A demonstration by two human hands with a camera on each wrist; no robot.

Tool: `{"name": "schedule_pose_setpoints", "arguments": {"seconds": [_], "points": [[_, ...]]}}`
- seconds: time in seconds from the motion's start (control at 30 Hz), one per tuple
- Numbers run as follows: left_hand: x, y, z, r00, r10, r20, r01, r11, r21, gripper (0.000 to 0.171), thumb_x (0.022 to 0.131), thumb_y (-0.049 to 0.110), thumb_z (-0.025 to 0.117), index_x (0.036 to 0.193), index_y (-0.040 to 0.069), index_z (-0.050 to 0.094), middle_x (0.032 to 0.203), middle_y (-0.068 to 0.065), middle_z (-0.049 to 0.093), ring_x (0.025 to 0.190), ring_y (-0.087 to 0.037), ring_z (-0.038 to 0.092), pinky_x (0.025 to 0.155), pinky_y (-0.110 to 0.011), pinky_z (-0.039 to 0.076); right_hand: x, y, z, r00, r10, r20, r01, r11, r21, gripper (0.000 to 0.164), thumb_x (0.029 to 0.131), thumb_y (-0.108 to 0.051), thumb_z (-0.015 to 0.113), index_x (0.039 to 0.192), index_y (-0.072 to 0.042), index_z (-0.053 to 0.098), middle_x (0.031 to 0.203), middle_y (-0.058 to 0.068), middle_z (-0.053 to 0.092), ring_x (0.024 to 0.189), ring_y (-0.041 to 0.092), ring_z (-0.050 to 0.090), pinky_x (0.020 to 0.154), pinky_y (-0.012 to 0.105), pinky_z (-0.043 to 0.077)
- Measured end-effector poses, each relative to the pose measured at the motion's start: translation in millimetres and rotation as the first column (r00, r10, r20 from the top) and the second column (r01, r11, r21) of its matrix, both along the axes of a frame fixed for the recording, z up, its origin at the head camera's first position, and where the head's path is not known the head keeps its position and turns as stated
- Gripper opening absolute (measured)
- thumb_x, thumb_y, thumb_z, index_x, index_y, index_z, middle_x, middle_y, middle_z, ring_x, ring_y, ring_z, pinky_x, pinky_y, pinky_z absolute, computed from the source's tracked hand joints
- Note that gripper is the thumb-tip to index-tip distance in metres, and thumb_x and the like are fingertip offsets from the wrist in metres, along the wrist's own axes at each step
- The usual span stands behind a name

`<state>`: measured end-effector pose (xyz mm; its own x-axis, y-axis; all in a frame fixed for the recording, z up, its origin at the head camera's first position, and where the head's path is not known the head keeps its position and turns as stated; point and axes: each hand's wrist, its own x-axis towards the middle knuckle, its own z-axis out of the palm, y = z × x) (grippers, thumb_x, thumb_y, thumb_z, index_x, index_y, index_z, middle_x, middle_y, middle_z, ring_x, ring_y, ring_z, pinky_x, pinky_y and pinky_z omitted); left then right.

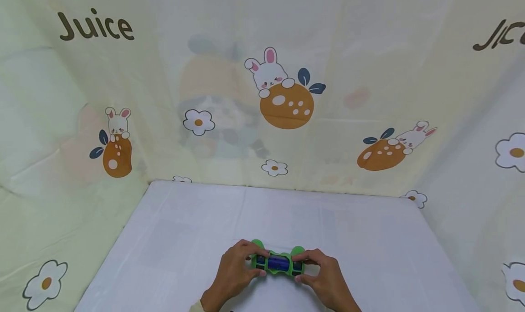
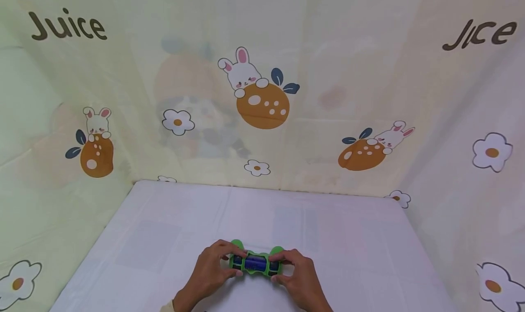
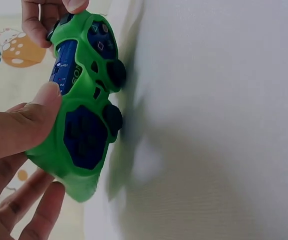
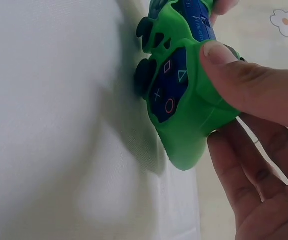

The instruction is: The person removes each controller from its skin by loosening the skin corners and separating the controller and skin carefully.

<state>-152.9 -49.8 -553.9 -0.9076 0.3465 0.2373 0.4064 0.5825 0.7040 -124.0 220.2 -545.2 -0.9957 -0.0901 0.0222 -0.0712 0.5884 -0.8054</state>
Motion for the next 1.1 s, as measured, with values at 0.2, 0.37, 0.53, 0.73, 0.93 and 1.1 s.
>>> {"name": "schedule_pose_setpoints", "arguments": {"seconds": [0.2, 0.37, 0.53, 0.73, 0.93, 1.1], "points": [[1.3, 1, -1.5, 0.999, 0.002, -0.043, -0.001, 1.000, 0.016, 0.045, 0.072, 0.017, 0.099, 0.109, 0.034, 0.082, 0.115, 0.011, 0.073, 0.106, -0.008, 0.067, 0.079, -0.024, 0.057, -0.1, -1, -2.1, 1.000, -0.018, -0.014, 0.018, 1.000, 0.013, 0.051, 0.069, -0.007, 0.097, 0.102, -0.039, 0.076, 0.107, -0.020, 0.072, 0.109, 0.007, 0.070, 0.103, 0.039, 0.057], [-0.4, -1, -1.2, 0.999, -0.019, -0.050, 0.021, 0.999, 0.039, 0.041, 0.074, 0.019, 0.097, 0.110, 0.032, 0.082, 0.114, 0.008, 0.073, 0.102, -0.010, 0.066, 0.077, -0.026, 0.058, -3.2, 0, -2.5, 1.000, 0.003, 0.005, -0.002, 1.000, -0.020, 0.043, 0.073, -0.011, 0.096, 0.104, -0.035, 0.077, 0.109, -0.016, 0.073, 0.109, 0.007, 0.071, 0.101, 0.037, 0.058], [-2.6, -2, 0.7, 0.999, -0.037, -0.013, 0.038, 0.998, 0.048, 0.034, 0.079, 0.024, 0.094, 0.110, 0.032, 0.082, 0.114, 0.009, 0.073, 0.104, -0.008, 0.065, 0.079, -0.027, 0.059, -6.9, 2, -1.6, 1.000, 0.020, 0.021, -0.019, 0.998, -0.057, 0.030, 0.079, -0.021, 0.093, 0.103, -0.031, 0.079, 0.108, -0.013, 0.075, 0.108, 0.007, 0.071, 0.099, 0.036, 0.058], [-3.6, -2, 2.4, 0.999, -0.039, -0.009, 0.039, 0.999, 0.032, 0.029, 0.082, 0.024, 0.092, 0.108, 0.032, 0.083, 0.112, 0.011, 0.072, 0.104, -0.006, 0.063, 0.079, -0.027, 0.058, -7.8, 4, 2.8, 0.998, 0.055, 0.030, -0.053, 0.996, -0.076, 0.021, 0.085, -0.024, 0.089, 0.104, -0.029, 0.080, 0.106, -0.012, 0.076, 0.110, 0.011, 0.071, 0.099, 0.039, 0.058], [-5.2, 0, 5.1, 0.995, -0.080, -0.054, 0.078, 0.996, -0.040, 0.034, 0.080, 0.027, 0.093, 0.112, 0.032, 0.083, 0.118, 0.014, 0.073, 0.117, -0.011, 0.063, 0.094, -0.036, 0.057, -14.8, 11, 9.1, 0.985, 0.173, 0.011, -0.173, 0.984, -0.033, 0.023, 0.087, -0.027, 0.087, 0.108, -0.030, 0.080, 0.108, -0.013, 0.075, 0.108, 0.012, 0.071, 0.097, 0.040, 0.059], [-5.7, 4, 4.5, 0.989, -0.138, -0.049, 0.132, 0.986, -0.099, 0.041, 0.080, 0.027, 0.094, 0.118, 0.033, 0.081, 0.124, 0.019, 0.076, 0.129, -0.018, 0.063, 0.103, -0.044, 0.051, -19.4, 14, 11.8, 0.956, 0.293, -0.018, -0.294, 0.956, -0.015, 0.025, 0.087, -0.028, 0.086, 0.111, -0.028, 0.080, 0.111, -0.011, 0.074, 0.105, 0.010, 0.070, 0.094, 0.038, 0.059]]}}
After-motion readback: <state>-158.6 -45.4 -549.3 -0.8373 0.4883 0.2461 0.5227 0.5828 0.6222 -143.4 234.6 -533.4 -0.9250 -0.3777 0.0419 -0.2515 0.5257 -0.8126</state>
